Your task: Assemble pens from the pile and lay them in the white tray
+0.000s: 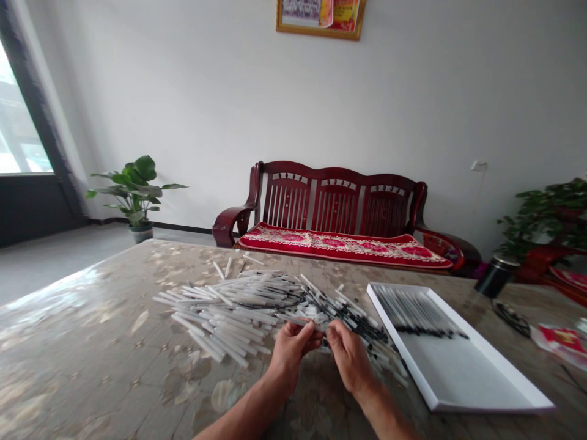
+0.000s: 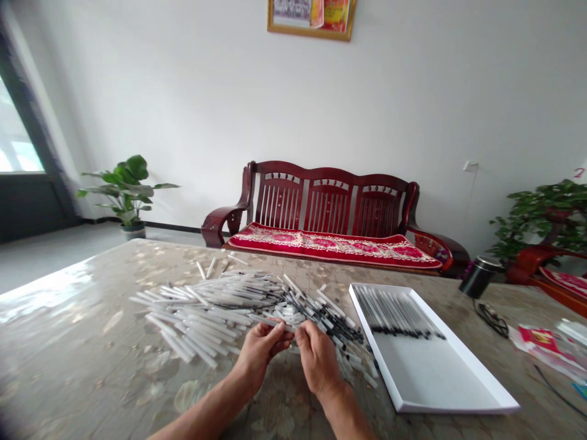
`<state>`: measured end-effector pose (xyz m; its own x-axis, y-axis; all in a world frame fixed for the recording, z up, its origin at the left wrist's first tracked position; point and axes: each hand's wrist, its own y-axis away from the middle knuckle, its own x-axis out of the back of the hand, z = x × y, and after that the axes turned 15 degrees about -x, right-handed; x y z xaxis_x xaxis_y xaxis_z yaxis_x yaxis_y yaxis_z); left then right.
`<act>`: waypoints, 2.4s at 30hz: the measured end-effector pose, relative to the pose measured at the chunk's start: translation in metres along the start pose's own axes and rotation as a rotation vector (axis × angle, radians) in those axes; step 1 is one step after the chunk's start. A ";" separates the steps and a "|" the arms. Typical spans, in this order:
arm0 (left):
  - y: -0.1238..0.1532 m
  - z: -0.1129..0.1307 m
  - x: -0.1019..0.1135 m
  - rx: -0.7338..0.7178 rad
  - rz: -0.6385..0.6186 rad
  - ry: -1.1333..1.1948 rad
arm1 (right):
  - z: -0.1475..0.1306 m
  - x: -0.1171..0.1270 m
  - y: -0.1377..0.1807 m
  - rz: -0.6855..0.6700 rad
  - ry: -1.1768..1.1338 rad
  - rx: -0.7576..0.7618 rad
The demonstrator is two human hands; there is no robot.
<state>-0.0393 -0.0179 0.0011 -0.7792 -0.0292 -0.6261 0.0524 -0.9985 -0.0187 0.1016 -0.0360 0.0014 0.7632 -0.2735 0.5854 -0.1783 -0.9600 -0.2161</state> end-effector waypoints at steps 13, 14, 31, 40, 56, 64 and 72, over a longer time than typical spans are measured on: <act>0.000 -0.001 0.000 -0.019 -0.035 -0.038 | 0.001 -0.005 0.000 -0.054 -0.142 -0.080; 0.001 0.000 0.000 -0.021 -0.050 -0.044 | 0.001 -0.006 0.000 -0.068 -0.198 -0.113; 0.005 0.012 0.007 0.456 -0.478 -0.012 | 0.018 0.019 -0.014 -0.055 -0.108 -0.095; -0.010 0.007 0.004 0.099 -0.045 0.024 | 0.041 0.056 -0.024 0.153 0.573 -0.096; -0.016 -0.003 0.010 0.021 0.075 -0.109 | 0.024 0.058 -0.021 -0.016 0.702 -0.183; -0.016 -0.003 0.011 0.026 0.077 -0.095 | 0.034 0.062 -0.026 -0.181 0.554 -0.216; -0.014 -0.002 0.009 0.023 0.073 -0.117 | 0.039 0.061 -0.026 -0.184 0.614 -0.162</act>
<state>-0.0462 -0.0043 -0.0059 -0.8416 -0.1055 -0.5297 0.0984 -0.9943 0.0417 0.1773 -0.0253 0.0126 0.3055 -0.0429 0.9512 -0.2065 -0.9782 0.0222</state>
